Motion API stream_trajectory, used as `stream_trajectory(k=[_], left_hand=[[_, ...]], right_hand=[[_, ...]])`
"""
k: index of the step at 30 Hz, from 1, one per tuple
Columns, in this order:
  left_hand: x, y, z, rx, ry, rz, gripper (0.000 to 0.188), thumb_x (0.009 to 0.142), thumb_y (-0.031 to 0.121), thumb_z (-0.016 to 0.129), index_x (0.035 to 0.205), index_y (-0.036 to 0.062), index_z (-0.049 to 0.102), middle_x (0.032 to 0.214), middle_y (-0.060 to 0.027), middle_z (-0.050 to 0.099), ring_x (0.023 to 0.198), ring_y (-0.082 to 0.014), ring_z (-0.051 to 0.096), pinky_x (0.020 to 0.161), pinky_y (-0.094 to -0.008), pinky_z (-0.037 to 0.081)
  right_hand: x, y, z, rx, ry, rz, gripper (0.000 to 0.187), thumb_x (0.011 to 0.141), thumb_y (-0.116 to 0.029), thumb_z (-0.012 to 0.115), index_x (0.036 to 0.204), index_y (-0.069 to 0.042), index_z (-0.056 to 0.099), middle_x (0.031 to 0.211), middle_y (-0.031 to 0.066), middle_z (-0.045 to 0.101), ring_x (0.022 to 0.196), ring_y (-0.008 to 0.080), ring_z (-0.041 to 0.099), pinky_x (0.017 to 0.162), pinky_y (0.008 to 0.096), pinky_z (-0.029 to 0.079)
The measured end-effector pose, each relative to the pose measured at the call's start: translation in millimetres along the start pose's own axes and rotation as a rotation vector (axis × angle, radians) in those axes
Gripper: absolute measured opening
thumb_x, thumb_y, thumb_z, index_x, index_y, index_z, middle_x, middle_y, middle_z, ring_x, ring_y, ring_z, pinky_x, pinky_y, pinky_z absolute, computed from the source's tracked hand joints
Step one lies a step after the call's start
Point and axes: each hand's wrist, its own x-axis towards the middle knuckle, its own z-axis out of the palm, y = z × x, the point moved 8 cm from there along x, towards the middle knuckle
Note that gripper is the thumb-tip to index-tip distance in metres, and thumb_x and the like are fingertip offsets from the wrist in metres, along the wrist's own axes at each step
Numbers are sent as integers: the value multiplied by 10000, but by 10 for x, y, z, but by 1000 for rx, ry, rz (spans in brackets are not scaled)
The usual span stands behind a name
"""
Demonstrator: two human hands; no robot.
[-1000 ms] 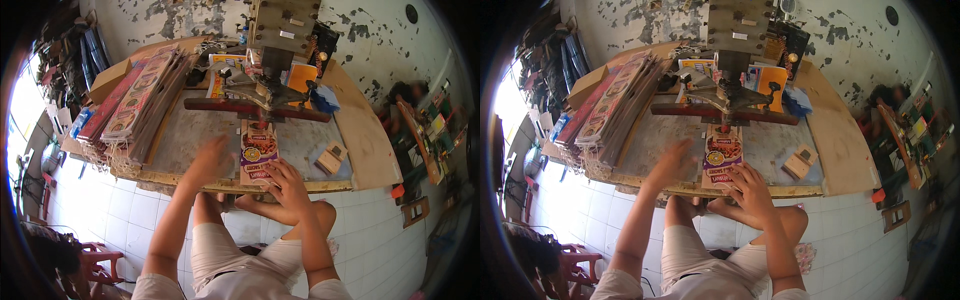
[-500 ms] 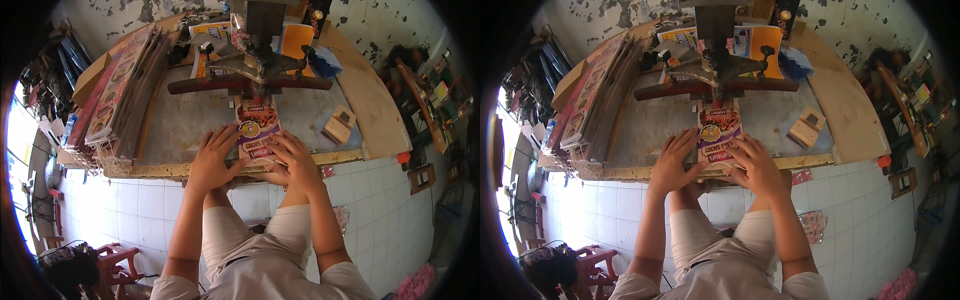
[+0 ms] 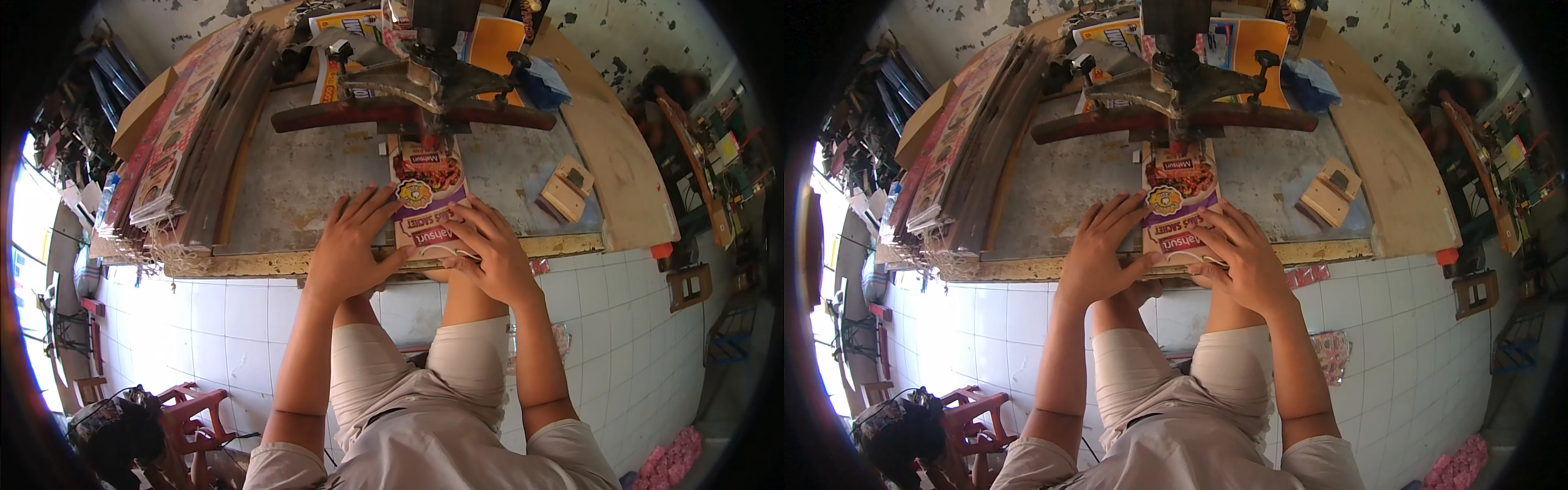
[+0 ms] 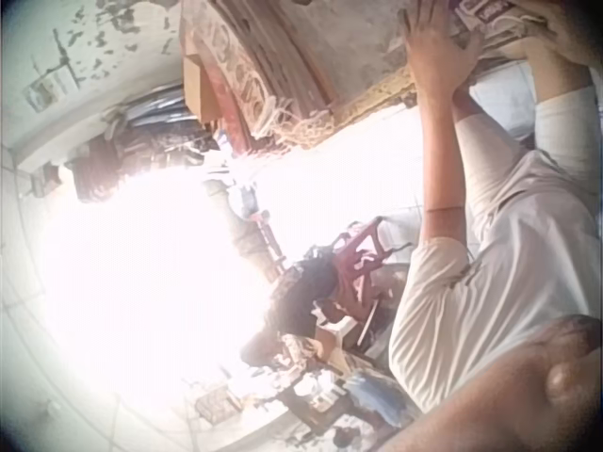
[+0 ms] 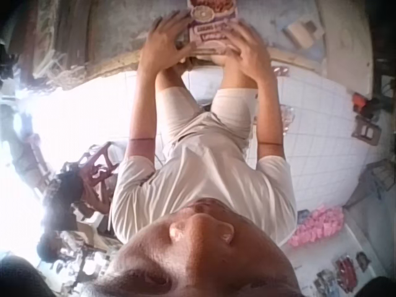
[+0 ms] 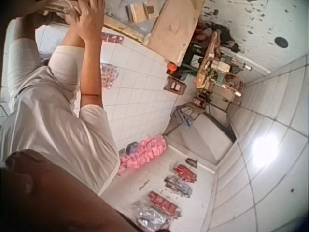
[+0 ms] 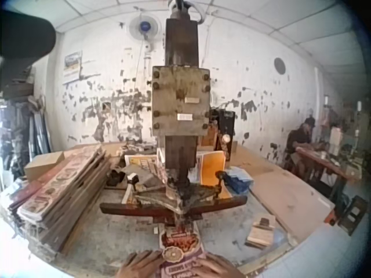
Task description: The person aligns a strip of labels on a wooden jig, lowers a clamping block to hold them, and pulls down the handle of a manual press to process the labels one at a time.
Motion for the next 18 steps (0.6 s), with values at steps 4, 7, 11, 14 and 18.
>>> stream_trajectory(k=[4, 7, 11, 14, 18], left_hand=[[9, 15, -20, -3, 2, 0, 739, 911, 493, 860, 1487, 61, 696, 1666, -123, 607, 1592, -381, 503, 1322, -618, 339], [8, 12, -14, -3, 5, 4, 744, 909, 495, 861, 1487, 58, 695, 1666, -122, 607, 1592, -380, 501, 1322, -619, 339], [11, 21, -14, 0, -2, 4, 744, 911, 486, 858, 1498, 60, 688, 1667, -125, 605, 1598, -377, 494, 1322, -615, 339], [16, 17, -6, -8, -4, -4, 744, 914, 471, 853, 1513, 65, 678, 1670, -134, 599, 1608, -376, 481, 1328, -611, 328], [15, 21, -19, -7, -24, -16, 745, 920, 456, 842, 1534, 73, 663, 1677, -144, 590, 1618, -377, 467, 1339, -606, 309]], right_hand=[[-4, 10, 1, 3, -1, -9, 575, 932, -331, 837, 1449, -107, 721, 1621, 96, 582, 1588, 413, 453, 1291, 584, 435], [1, -2, -10, 15, 7, -8, 577, 934, -347, 844, 1444, -105, 726, 1623, 96, 582, 1585, 414, 458, 1287, 586, 438], [8, -33, -38, 22, 19, 5, 578, 943, -387, 854, 1435, -106, 734, 1630, 95, 580, 1577, 415, 469, 1282, 587, 441], [3, 1, -28, 35, 25, 7, 659, 933, -441, 876, 1474, -106, 708, 1647, 106, 564, 1582, 422, 465, 1296, 606, 412], [10, 28, -72, 22, 61, 111, 830, 872, -511, 923, 1540, -98, 655, 1695, 167, 510, 1605, 450, 431, 1330, 645, 329]])
